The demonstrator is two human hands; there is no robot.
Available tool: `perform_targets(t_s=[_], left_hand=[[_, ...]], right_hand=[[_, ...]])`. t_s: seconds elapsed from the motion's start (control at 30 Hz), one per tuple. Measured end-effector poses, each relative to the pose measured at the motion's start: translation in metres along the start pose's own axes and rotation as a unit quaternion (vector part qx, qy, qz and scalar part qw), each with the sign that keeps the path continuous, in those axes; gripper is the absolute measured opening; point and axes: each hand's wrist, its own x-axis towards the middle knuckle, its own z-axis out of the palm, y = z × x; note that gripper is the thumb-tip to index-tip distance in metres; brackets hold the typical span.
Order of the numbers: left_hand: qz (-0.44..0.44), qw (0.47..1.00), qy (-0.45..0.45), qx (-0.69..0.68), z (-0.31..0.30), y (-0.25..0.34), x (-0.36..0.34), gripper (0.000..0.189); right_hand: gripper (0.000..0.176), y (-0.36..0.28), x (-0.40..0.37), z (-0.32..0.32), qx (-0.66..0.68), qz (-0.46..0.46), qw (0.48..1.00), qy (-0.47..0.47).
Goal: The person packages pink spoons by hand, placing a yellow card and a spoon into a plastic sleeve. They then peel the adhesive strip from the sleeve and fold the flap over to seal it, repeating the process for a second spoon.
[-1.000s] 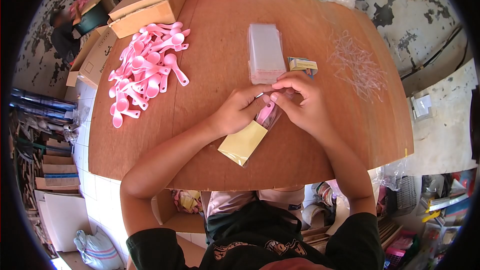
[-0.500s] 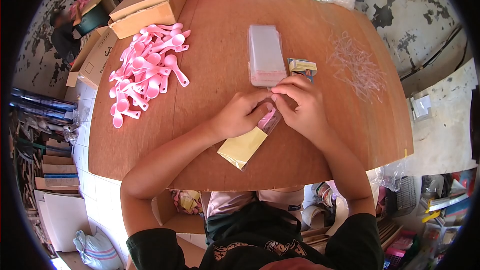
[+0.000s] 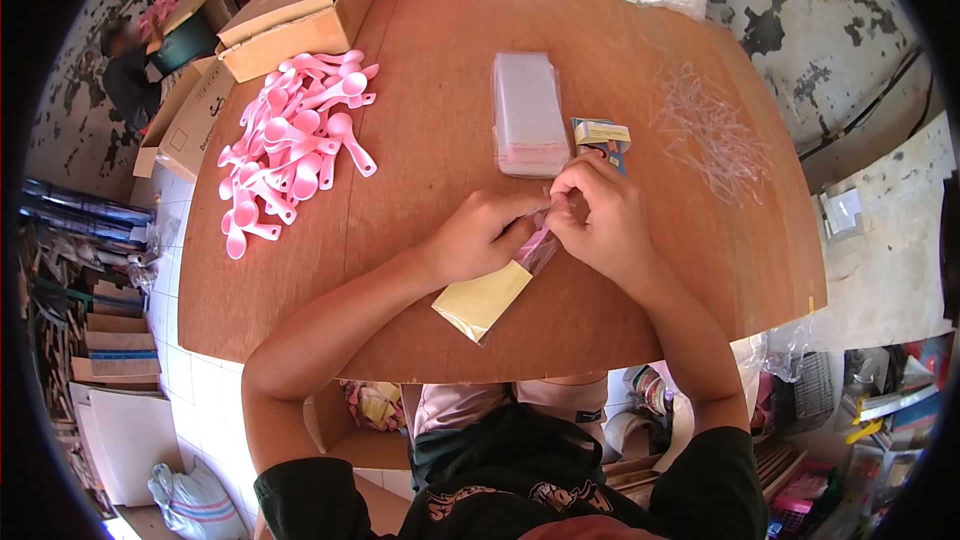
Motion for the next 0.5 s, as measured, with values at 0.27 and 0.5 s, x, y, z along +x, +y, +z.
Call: perform_targets(t_s=[0.27, 0.5], left_hand=[[0.005, 1.000, 0.002, 0.002, 0.0018, -0.0013, -0.0010, 0.034], [0.004, 1.000, -0.001, -0.015, 0.0009, -0.0001, -0.0009, 0.038]], right_hand=[[0.022, 0.0008, -0.0003, 0.0003, -0.015, -0.001, 1.000, -0.001], [0.024, -0.0015, -0.0004, 0.0008, -0.031, 0.019, 0.999, -0.004]])
